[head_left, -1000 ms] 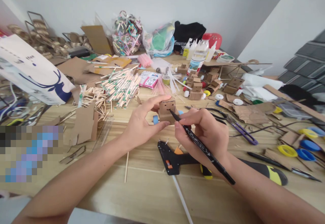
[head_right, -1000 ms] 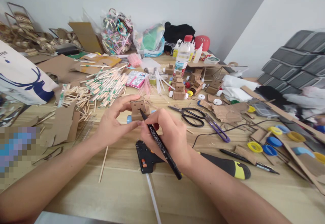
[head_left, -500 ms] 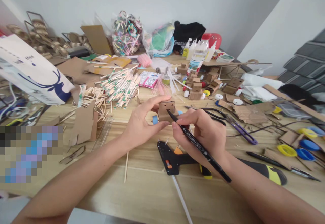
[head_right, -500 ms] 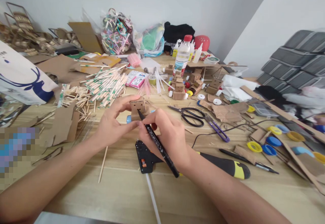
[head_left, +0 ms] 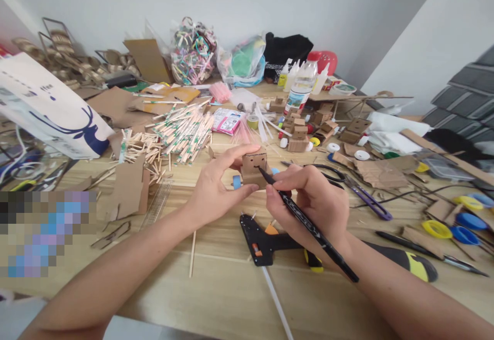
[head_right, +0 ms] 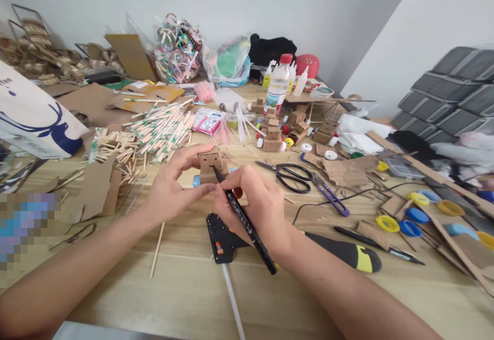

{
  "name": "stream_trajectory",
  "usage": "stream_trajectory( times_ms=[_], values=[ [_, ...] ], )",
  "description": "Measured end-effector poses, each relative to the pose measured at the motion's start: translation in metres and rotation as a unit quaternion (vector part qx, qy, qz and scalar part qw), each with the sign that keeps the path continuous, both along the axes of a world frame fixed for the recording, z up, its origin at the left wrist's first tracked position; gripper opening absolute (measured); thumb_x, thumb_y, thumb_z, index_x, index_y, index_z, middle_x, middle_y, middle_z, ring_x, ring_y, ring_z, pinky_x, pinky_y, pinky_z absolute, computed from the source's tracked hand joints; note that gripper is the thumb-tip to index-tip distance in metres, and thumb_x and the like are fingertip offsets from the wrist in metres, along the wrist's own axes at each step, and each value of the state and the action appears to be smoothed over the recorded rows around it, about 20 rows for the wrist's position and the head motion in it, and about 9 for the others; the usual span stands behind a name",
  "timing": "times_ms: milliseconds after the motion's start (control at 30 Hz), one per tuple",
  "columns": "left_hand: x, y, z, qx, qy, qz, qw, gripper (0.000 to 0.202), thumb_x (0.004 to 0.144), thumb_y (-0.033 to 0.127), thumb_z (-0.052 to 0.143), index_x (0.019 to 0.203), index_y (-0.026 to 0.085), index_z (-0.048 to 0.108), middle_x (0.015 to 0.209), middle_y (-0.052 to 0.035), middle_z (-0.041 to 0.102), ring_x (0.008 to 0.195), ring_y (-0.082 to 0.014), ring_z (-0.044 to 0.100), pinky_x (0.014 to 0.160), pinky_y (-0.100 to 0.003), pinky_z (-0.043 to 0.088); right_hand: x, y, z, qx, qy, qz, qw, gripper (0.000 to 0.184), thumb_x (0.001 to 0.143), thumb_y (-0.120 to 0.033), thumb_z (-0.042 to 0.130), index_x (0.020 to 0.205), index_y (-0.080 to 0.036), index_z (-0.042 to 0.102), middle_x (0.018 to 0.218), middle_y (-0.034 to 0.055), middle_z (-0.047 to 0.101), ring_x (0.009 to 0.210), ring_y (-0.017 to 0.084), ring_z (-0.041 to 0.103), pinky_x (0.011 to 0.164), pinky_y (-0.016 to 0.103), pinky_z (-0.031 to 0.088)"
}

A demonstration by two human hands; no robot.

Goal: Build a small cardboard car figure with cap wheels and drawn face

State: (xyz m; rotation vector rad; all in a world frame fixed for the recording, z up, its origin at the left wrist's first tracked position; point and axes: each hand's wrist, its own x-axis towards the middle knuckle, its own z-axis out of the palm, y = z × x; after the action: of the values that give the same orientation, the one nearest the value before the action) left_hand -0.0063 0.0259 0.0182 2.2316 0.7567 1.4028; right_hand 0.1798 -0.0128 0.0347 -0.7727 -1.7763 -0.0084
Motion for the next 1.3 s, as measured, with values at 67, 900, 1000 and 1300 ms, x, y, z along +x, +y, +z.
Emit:
stream_trajectory(
  times_ms=[67,900,1000,1300],
  values=[
    [0.0001,-0.0005,0.0006,-0.003,0.004,0.002,1.0,0.058,0.086,0.016,0.08,0.138,0.031,0.059,0.128,-0.0045,0.074,0.099,-0.0176,0.075,0.093,-0.035,0.063,0.0,0.0004,0.0002,-0.002,0.003,0.004,1.0,0.022,0.083,-0.007,0.063,0.079,-0.026,0.051,0.065,-0.0059,0.062,0.05,0.01,0.058,0.043,0.021,0.044],
    [-0.0003,-0.0007,0.0007,-0.008,0.01,0.002,1.0,0.056,0.086,0.017,0.078,0.138,0.031,0.061,0.129,-0.0052,0.074,0.101,-0.0191,0.075,0.093,-0.037,0.063,-0.0015,-0.0009,0.0011,0.004,-0.036,-0.024,0.999,0.022,0.085,-0.01,0.064,0.081,-0.026,0.048,0.063,-0.0062,0.063,0.049,0.009,0.058,0.044,0.02,0.045],
    [-0.0003,-0.0006,0.0006,-0.011,0.011,0.008,1.0,0.055,0.086,0.017,0.079,0.137,0.031,0.061,0.128,-0.0055,0.074,0.1,-0.0192,0.075,0.092,-0.036,0.063,-0.0018,-0.0008,0.0004,0.006,-0.033,-0.019,0.999,0.023,0.085,-0.01,0.063,0.081,-0.026,0.048,0.063,-0.0068,0.062,0.049,0.009,0.058,0.045,0.02,0.046],
    [0.0,-0.0009,0.0012,-0.008,0.004,-0.002,1.0,0.058,0.085,0.014,0.079,0.138,0.031,0.06,0.131,-0.0051,0.073,0.101,-0.0182,0.075,0.093,-0.035,0.062,-0.0004,-0.0003,-0.0006,0.003,-0.009,-0.003,1.0,0.023,0.083,-0.008,0.061,0.08,-0.026,0.048,0.062,-0.0068,0.059,0.05,0.01,0.055,0.047,0.021,0.046]
  ],
)
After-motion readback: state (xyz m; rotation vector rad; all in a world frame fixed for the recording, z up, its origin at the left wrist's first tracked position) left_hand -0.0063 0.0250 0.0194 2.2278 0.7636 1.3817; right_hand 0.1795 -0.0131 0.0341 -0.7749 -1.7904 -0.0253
